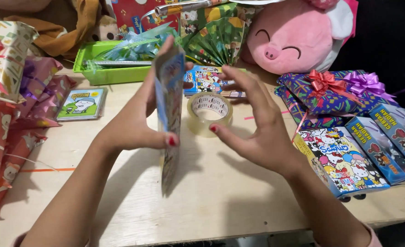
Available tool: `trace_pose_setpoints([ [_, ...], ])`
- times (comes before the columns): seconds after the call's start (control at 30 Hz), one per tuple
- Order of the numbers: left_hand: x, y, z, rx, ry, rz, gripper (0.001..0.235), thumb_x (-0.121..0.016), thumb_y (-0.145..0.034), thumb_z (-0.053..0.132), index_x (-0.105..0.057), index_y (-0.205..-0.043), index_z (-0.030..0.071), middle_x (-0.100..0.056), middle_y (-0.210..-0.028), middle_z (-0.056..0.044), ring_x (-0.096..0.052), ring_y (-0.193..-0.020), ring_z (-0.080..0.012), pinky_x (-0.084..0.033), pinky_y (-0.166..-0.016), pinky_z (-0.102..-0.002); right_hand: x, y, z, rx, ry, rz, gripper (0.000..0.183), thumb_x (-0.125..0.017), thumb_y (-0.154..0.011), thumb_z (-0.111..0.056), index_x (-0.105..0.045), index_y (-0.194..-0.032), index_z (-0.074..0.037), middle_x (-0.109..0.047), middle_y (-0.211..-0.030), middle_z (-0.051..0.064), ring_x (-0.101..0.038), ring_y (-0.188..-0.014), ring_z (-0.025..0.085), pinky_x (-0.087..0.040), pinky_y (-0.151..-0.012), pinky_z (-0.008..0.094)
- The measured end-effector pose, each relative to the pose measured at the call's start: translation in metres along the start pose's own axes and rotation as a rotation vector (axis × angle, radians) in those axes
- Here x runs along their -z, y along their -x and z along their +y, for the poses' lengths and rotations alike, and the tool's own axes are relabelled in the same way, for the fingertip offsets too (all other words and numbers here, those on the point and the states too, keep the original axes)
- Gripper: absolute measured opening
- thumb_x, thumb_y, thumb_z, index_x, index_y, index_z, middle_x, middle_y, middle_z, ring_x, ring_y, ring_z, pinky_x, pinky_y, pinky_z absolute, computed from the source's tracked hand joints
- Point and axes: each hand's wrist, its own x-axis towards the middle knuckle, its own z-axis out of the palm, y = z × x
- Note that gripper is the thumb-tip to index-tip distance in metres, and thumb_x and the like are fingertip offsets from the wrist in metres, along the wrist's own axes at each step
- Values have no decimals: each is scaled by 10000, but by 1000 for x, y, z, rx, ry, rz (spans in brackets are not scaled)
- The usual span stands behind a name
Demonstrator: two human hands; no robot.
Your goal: Folding and assembling a small decorative cardboard gift box.
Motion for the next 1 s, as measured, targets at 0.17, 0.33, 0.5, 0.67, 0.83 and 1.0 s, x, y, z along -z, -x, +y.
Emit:
trace_pose_setpoints([
  [0.17, -2, -4, 17, 146, -75, -191, 1278, -770, -686, 533, -4, -1625, 126, -61, -1750, -104, -145, -1610, -235, -202, -1252, -403, -10, 6, 2, 195, 82, -9, 869, -837, -979, -227, -257, -1609, -81, -326, -1685, 195, -359, -1612, 372, -322, -1382, 515],
  [0.33, -1, -4, 18, 182, -95, -224, 1292, -744, -668, 586, -9, -1622, 118, -60, -1746, -116, -122, -1608, -248, -171, -1245, -414, -14, 4, 2, 217, -6, -23, 538, -743, -992, -46, -481, -1461, -51, -463, -1557, 201, -510, -1474, 357, -434, -1276, 485],
  [0.5, 3, 0, 10, 249, -163, -299, 1188, -790, -663, 526, -171, -1625, 206, -269, -1699, -107, -352, -1505, -234, -299, -1145, -377, -9, -3, 4, 210, -124, 23, 173, -702, -913, -48, -595, -1048, -26, -648, -1040, 122, -641, -1004, 288, -502, -965, 404],
  [0.67, -2, -5, 7, 400, -311, -261, 1230, -818, -646, 420, -116, -1643, 257, -280, -1648, -107, -356, -1477, -268, -327, -1117, -397, 4, -9, 20, 105, -68, -6, 232, -630, -942, -40, -638, -1173, -21, -687, -1182, 123, -661, -1136, 276, -496, -1012, 383],
  [0.83, -5, -7, 11, 252, -391, -107, 1251, -842, -657, 348, -82, -1634, 170, -264, -1631, -141, -347, -1481, -295, -323, -1144, -412, 11, -7, 89, -64, 195, 252, 268, -497, -902, 91, -666, -1097, 17, -710, -1064, 123, -689, -947, 231, -582, -867, 343],
  [1.0, -6, -11, 4, 310, -518, -58, 1299, -875, -635, 316, -50, -1638, 272, -129, -1664, -203, -208, -1556, -375, -243, -1179, -448, -34, 3, 145, -339, 654, -74, 458, -544, -970, -76, -565, -1423, -13, -609, -1415, 211, -573, -1286, 374, -436, -1076, 545],
])
